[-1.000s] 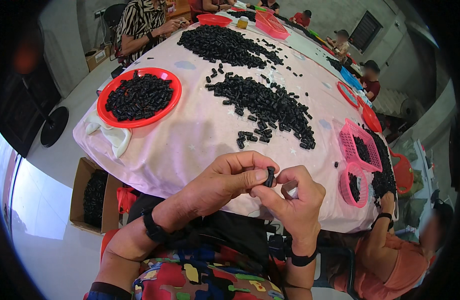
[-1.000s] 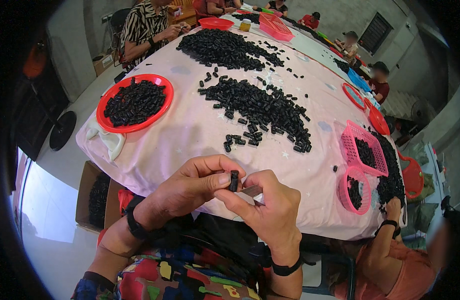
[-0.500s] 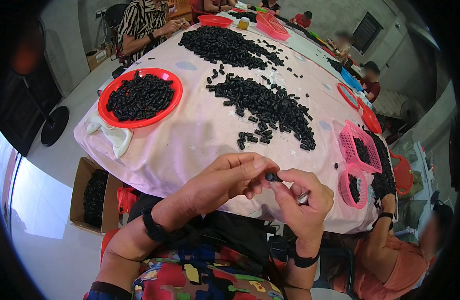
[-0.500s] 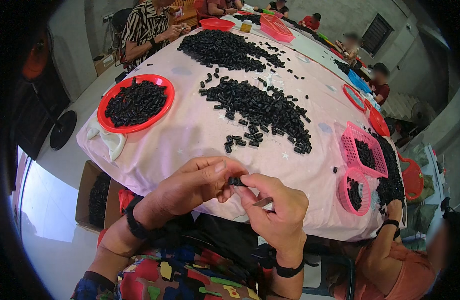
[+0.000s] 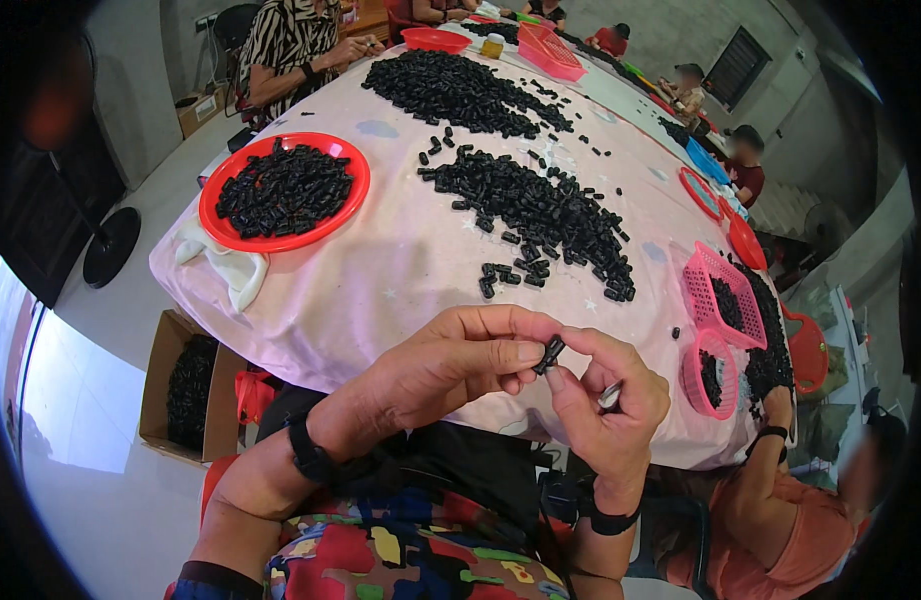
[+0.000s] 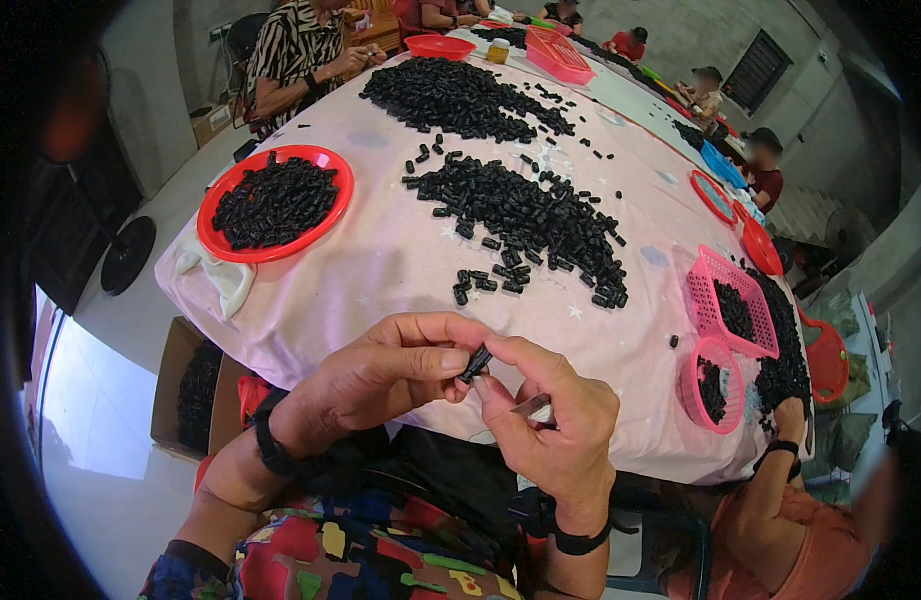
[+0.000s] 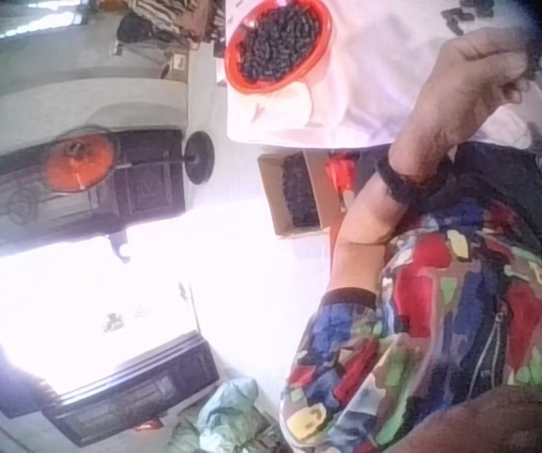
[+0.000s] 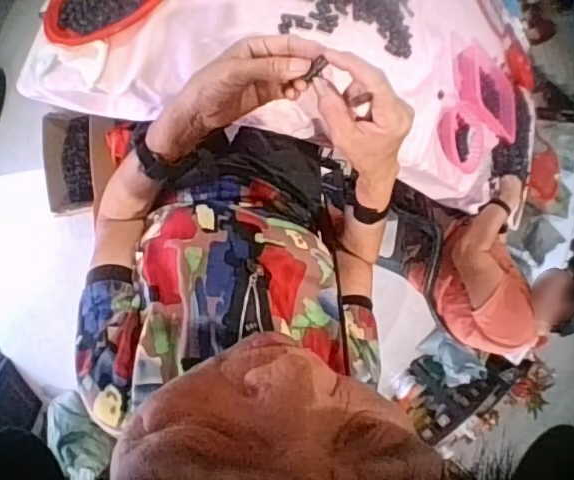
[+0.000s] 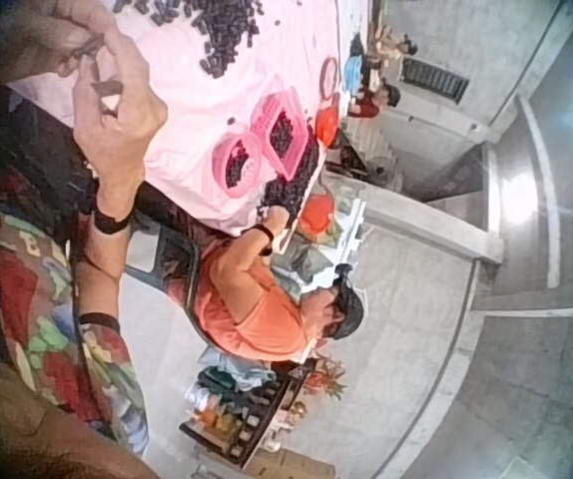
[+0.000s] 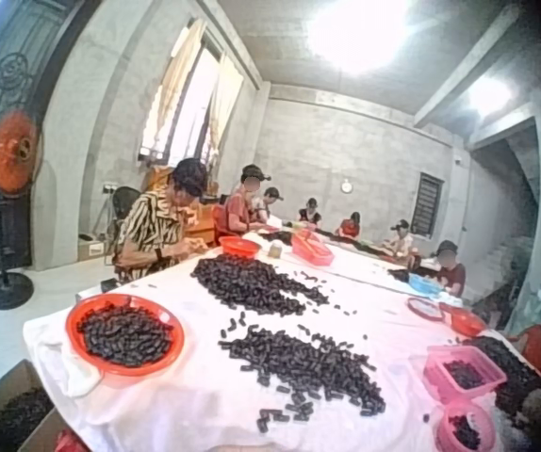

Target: The person assembles black plastic components by hand, inserting a small pin into a larger housing and occasionally using a small metal blade to trim excess material.

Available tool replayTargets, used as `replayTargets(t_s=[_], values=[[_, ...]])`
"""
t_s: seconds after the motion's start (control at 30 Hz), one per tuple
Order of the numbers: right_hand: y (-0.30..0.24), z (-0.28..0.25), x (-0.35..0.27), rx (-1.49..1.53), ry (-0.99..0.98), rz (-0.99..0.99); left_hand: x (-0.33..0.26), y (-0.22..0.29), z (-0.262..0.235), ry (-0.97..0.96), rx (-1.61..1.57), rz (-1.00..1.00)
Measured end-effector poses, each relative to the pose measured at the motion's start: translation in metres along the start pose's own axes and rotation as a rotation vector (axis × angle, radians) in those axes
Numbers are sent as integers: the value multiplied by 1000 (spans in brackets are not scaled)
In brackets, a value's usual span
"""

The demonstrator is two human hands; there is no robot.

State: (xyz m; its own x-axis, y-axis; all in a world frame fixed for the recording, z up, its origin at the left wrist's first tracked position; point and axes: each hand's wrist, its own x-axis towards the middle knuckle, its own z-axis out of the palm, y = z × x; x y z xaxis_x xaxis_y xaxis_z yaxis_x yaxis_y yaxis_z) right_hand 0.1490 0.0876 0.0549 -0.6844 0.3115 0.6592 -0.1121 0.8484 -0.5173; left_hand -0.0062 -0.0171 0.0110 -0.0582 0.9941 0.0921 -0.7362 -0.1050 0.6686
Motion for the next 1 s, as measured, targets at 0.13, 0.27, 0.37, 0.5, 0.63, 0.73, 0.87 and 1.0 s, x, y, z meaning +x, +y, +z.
replayTargets(t_s=[0.13,0.27,0.37,0.5,0.63,0.73,0.87,1.0], values=[[0,2,1,30,-14,7,0,1,-1,10,-20,-9],[1,1,1,31,-34,-6,0,1,-2,11,-48,-40],[2,1,1,17,-29,-7,-1,1,-2,10,-66,-48],[-1,2,0,9,-10,88,0,3,2,44,-63,-42],[9,9,-2,-107,-44,29,0,4,3,26,-59,-52],[10,11,-1,-173,-71,43,0,2,3,50,-41,-56],[9,8,1,-273,-88,45,-1,2,3,9,-21,-38],[11,7,0,-290,-88,56,-1,2,5,11,12,-24]])
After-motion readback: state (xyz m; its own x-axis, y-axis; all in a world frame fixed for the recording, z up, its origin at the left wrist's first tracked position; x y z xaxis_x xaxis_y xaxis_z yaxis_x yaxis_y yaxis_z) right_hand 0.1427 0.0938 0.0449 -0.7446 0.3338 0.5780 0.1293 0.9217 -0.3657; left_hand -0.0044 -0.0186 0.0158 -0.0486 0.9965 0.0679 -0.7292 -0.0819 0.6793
